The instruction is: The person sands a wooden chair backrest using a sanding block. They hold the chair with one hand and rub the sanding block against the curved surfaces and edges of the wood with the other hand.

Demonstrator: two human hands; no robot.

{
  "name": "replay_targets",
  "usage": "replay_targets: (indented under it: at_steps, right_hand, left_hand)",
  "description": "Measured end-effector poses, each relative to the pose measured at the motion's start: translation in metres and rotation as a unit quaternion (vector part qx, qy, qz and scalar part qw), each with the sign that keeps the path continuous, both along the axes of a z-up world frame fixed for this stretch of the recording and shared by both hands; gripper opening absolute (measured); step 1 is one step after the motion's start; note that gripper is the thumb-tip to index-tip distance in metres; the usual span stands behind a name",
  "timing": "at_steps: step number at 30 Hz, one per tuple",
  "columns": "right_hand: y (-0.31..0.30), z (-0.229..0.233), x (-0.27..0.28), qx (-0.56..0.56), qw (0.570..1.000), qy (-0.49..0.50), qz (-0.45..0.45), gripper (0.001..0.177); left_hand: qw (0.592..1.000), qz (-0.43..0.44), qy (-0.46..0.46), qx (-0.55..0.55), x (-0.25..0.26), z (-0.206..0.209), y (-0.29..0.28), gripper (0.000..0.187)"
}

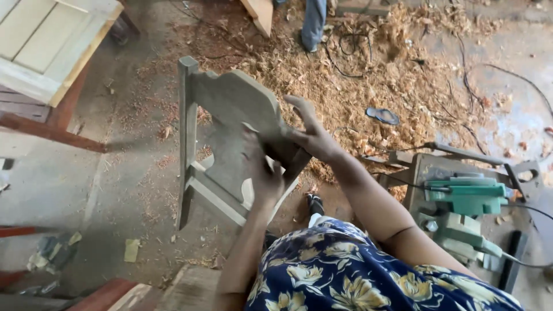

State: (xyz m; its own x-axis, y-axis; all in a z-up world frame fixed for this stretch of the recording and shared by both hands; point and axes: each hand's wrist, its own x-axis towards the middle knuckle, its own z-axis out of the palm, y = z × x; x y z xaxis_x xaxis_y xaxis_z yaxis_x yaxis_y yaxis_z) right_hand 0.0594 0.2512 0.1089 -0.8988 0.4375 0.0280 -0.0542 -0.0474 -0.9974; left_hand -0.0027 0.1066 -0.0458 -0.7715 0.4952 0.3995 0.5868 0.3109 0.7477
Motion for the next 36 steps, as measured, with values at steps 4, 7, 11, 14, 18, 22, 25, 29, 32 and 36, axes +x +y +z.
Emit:
replay_targets:
  at_steps: [4, 7, 11, 14, 18, 22, 25, 29, 32, 36]
  right_hand:
    - [0.009, -0.013, 0.010, 0.210, 0.951, -0.125, 0.189, 0.069]
    - [0.001, -0.005, -0.019, 0.353, 0.889, -0.249, 0.155, 0.051]
    - [-0.002, -0.006, -0.102, 0.271, 0.957, 0.038, 0.091, 0.044]
    - [-0.011, 0.006, -0.092, 0.289, 0.956, 0.033, 0.033, 0.041]
    - [-0.022, 0.015, -0.077, 0.263, 0.959, 0.060, 0.091, 0.043]
    - [-0.032, 0.021, -0.081, 0.352, 0.932, 0.068, 0.044, 0.040]
    - [-0.041, 0.023, -0.081, 0.365, 0.929, 0.051, 0.023, 0.038]
    - [-0.051, 0.020, -0.076, 0.351, 0.932, 0.077, 0.045, 0.036]
    - [-0.056, 0.028, -0.076, 0.344, 0.934, 0.094, 0.039, 0.037]
    - [-0.049, 0.023, -0.078, 0.336, 0.935, 0.106, 0.048, 0.037]
  left_hand:
    - [0.999, 0.012, -0.043, 0.014, 0.014, 0.041, -0.004, 0.080]
    - [0.996, 0.083, -0.024, -0.021, -0.041, 0.054, 0.002, 0.083]
    - [0.996, 0.082, 0.021, 0.038, -0.055, 0.048, 0.002, 0.062]
    - [0.984, 0.035, -0.130, 0.113, 0.024, 0.058, -0.003, 0.070]
    - [0.993, 0.016, -0.024, 0.117, -0.019, 0.077, -0.007, 0.078]
    - [0.980, 0.148, -0.092, 0.094, -0.112, 0.053, 0.011, 0.067]
    - [0.977, 0.210, -0.026, 0.032, -0.061, 0.068, 0.003, 0.069]
    - [0.989, 0.130, -0.039, 0.051, -0.005, 0.059, -0.010, 0.079]
    - [0.982, 0.101, -0.138, 0.079, -0.065, 0.098, -0.031, 0.082]
    - [0.980, 0.199, -0.028, -0.002, -0.040, 0.077, -0.027, 0.071]
